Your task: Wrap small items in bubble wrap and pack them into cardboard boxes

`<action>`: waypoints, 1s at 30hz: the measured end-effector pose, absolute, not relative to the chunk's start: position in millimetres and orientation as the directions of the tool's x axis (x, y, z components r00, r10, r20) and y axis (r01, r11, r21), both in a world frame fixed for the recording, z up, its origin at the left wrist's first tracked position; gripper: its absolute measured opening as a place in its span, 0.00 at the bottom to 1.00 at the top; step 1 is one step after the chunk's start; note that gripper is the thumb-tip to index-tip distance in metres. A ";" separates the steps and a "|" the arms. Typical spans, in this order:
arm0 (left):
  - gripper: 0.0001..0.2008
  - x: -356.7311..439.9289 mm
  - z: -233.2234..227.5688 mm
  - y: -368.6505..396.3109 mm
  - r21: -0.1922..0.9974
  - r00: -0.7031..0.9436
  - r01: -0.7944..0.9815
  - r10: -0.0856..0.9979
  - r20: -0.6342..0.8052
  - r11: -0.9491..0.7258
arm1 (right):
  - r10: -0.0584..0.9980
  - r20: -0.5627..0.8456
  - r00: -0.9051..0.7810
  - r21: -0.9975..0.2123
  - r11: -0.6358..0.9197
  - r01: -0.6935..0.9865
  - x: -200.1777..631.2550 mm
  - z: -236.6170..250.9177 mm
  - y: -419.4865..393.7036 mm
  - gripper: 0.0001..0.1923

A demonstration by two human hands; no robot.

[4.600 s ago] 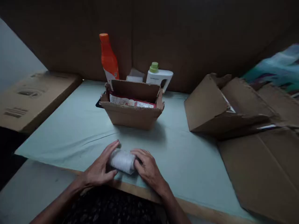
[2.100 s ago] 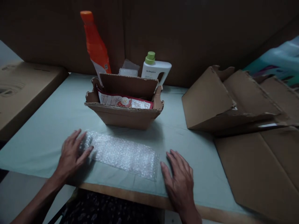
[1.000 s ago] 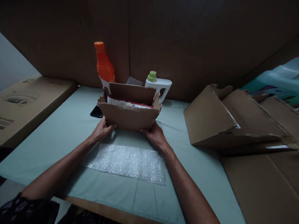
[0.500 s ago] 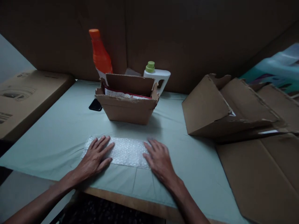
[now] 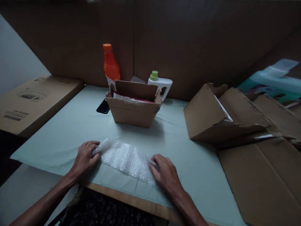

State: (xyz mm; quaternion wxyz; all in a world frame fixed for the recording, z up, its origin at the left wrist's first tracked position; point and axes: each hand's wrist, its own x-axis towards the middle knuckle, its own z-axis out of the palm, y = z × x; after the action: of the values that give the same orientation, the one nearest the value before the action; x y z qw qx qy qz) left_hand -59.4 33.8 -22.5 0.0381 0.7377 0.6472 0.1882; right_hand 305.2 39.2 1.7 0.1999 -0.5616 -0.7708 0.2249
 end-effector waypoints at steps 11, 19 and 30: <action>0.26 6.1 41.2 124.9 0.297 0.358 0.852 0.894 0.269 -0.430 | 0.914 -0.376 -0.152 -0.917 -0.344 0.199 249.4 2.0 -77.3 0.46; 0.40 -54.5 13.7 -0.7 0.249 0.638 0.675 0.719 0.276 -0.694 | 0.858 -0.493 -0.144 -0.832 -0.513 -0.213 225.2 0.1 -102.5 0.51; 0.16 -6.1 -9.0 -63.6 0.807 0.313 0.450 0.914 0.259 -0.383 | 0.913 -0.397 -0.097 -0.900 -0.407 -0.153 231.6 12.5 -125.3 0.42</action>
State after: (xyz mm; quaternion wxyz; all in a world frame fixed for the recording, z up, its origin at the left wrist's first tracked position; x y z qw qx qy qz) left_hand -6.1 -63.6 -9.0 0.3160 0.7460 0.4568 0.3672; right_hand 231.6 -125.3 12.5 0.4107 -0.5320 -0.3573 0.6486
